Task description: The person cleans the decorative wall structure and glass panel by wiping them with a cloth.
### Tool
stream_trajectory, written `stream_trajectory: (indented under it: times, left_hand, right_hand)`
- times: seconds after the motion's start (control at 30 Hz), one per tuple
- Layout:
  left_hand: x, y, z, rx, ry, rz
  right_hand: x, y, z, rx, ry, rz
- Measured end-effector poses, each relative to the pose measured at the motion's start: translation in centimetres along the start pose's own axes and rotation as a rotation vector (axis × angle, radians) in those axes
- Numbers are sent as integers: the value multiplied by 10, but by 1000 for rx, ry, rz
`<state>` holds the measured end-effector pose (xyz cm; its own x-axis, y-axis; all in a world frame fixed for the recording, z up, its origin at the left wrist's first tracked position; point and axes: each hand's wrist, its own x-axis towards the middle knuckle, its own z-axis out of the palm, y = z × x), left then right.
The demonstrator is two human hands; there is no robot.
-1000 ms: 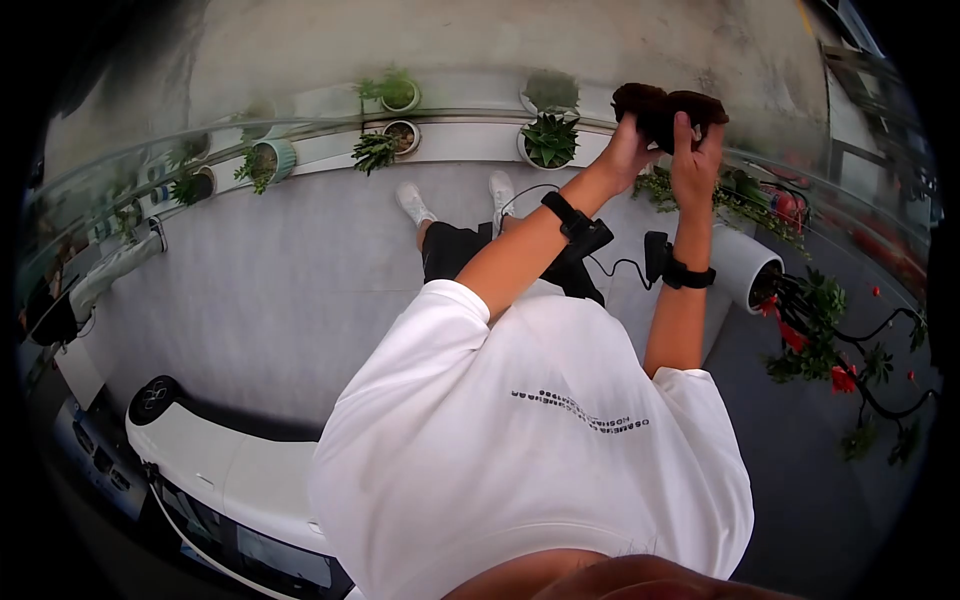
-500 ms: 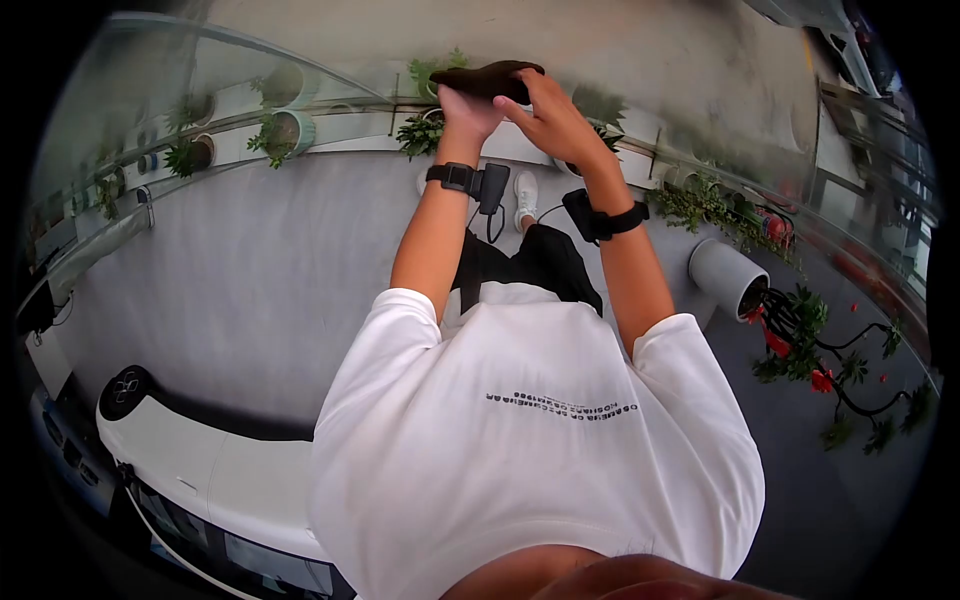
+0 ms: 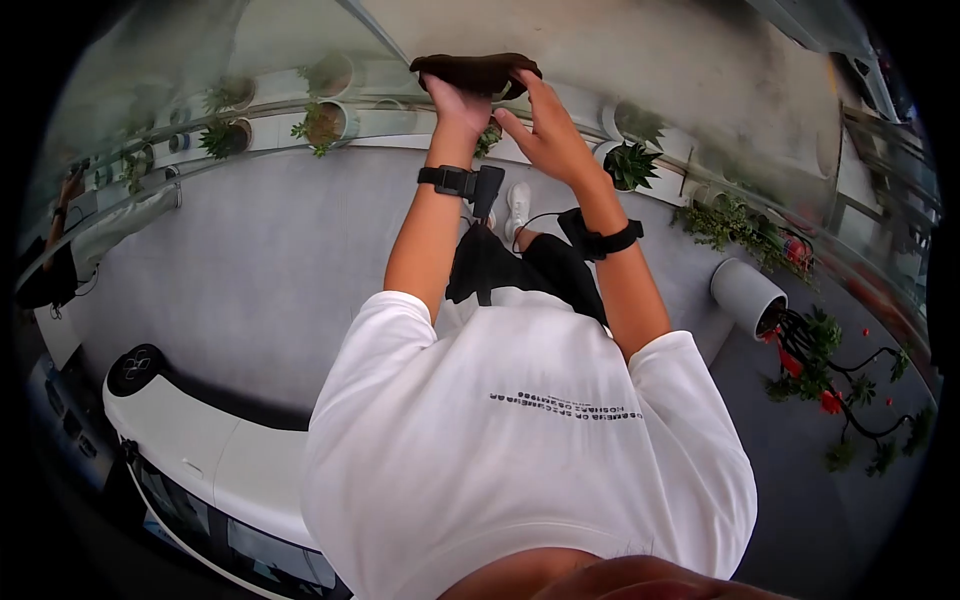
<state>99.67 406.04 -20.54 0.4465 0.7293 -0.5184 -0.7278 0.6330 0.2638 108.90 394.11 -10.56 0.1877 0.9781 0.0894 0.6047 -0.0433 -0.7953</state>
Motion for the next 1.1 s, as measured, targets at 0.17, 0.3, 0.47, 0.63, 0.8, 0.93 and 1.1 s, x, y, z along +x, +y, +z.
stream_trajectory:
  times: [0.17,0.3,0.47,0.63,0.8,0.93,1.1]
  left_hand:
    - [-53,-49,48,94,-151,-143]
    - [-130,-85,85,72,-282,-413]
    - [-160,-62,94,635,-587,-103]
    - [-202,-23,60,1092,-746,38]
    - [-232,13,39,1932,-651,608]
    - [-243,82,33,1726,-325,282]
    - [-226,176,46,1221,-124,1138]
  right_hand:
    - [-33,3,-32,69,157,61]
    - [-54,-13,-65,513,433,132]
    - [-81,1,-92,173,456,-29]
    - [-122,48,-55,463,82,111]
    - [-118,37,-14,1580,35,363]
    - [-65,-25,-44,1523,289,259]
    - [-29,-120,-74,793,614,-152]
